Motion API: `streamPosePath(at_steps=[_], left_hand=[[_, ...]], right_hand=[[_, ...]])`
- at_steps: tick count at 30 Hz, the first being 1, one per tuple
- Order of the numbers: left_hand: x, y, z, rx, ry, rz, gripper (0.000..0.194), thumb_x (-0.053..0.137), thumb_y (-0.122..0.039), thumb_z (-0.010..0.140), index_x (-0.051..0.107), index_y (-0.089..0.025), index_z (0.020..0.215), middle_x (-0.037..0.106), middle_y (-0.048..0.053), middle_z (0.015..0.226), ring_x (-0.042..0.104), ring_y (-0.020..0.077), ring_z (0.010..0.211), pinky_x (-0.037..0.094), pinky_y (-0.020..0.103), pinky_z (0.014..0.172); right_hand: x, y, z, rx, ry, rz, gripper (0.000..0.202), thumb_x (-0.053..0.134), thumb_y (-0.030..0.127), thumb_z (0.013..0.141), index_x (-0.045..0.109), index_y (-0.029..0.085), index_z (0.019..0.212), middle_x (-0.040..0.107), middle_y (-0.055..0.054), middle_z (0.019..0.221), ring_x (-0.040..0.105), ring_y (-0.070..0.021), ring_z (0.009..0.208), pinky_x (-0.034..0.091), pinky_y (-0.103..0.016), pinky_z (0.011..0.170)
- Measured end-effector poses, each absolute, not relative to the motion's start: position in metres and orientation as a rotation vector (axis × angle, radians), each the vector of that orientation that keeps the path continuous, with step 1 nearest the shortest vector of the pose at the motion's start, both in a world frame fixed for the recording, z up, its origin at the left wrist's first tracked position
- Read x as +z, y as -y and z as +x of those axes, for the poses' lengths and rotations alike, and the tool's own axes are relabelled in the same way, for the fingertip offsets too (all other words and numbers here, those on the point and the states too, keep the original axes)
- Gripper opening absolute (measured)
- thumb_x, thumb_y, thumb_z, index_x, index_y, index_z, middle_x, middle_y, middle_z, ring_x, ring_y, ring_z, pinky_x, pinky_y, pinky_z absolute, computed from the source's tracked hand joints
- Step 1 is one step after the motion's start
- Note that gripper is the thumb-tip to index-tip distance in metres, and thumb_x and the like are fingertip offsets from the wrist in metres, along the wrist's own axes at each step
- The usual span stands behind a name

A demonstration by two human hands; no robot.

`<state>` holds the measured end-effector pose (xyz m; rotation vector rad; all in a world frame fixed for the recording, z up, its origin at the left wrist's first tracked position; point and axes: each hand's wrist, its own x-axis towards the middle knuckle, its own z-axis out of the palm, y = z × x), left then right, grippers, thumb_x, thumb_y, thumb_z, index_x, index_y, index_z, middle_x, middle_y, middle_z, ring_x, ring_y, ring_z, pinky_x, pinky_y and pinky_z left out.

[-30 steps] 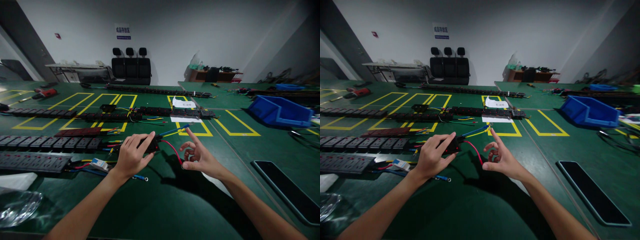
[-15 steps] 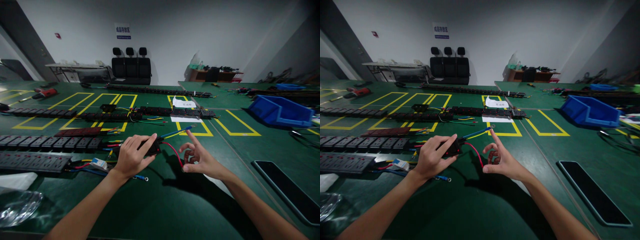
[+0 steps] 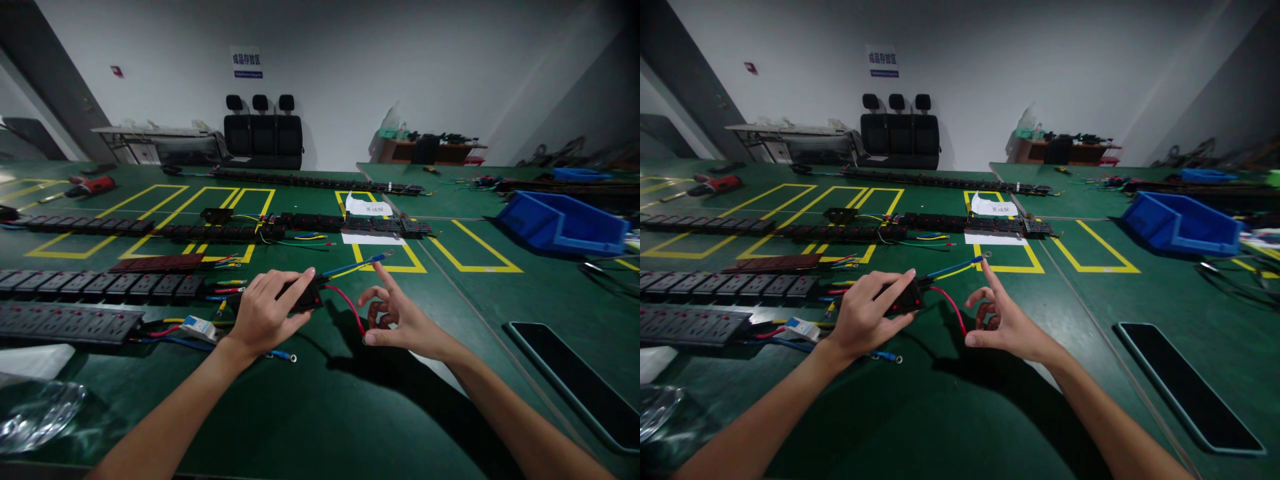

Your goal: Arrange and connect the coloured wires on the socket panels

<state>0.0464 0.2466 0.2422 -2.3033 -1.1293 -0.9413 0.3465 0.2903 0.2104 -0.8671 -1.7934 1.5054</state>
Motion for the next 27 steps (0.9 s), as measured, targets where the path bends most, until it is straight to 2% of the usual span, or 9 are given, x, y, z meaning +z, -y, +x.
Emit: streamPosePath(at_steps=[16,22,27], left_hand=[[0.2392,-0.2488,0.0445,-0.916,1.155,-2.318,0.064,0.075,-0.023,0.087,0.051,-0.014,0.145,0.069,0.012,0.111,0.066,0.0284,0.094,0.053,0.041,0.077],[0.2395,-0.2485,0.0442,-0.886,1.154,-2.325,0.063,0.074,-0.023,0.088,0.05,-0.014,0.145,0.069,0.013,0.112,0.066,0.0286,0.095,0.052,0.041,0.077],[0.2399,-0.2481,0.0442,-0.858,1.172,-2.328,0.065,0.076,-0.022,0.086,0.051,-0.014,0.145,0.069,0.013,0.113,0.066,0.0288,0.096,0.052,0.04,0.076]], right_hand=[[0.2102,-0.2907,0.3458,1.498,1.806,-0.867,0.135,0.091,0.034,0.075,-0.01,0.042,0.164,0.059,-0.006,0.117,0.06,-0.0161,0.08,0.053,-0.032,0.068],[0.2103,-0.2909,0.3457,1.512,1.811,-0.858,0.137,0.091,0.036,0.074,-0.011,0.042,0.164,0.059,-0.006,0.116,0.06,-0.0151,0.077,0.052,-0.031,0.064],[0.212,-0.2908,0.3461,1.48,1.812,-0.876,0.126,0.086,0.034,0.08,-0.008,0.044,0.164,0.059,-0.005,0.115,0.06,-0.0152,0.079,0.052,-0.03,0.064]])
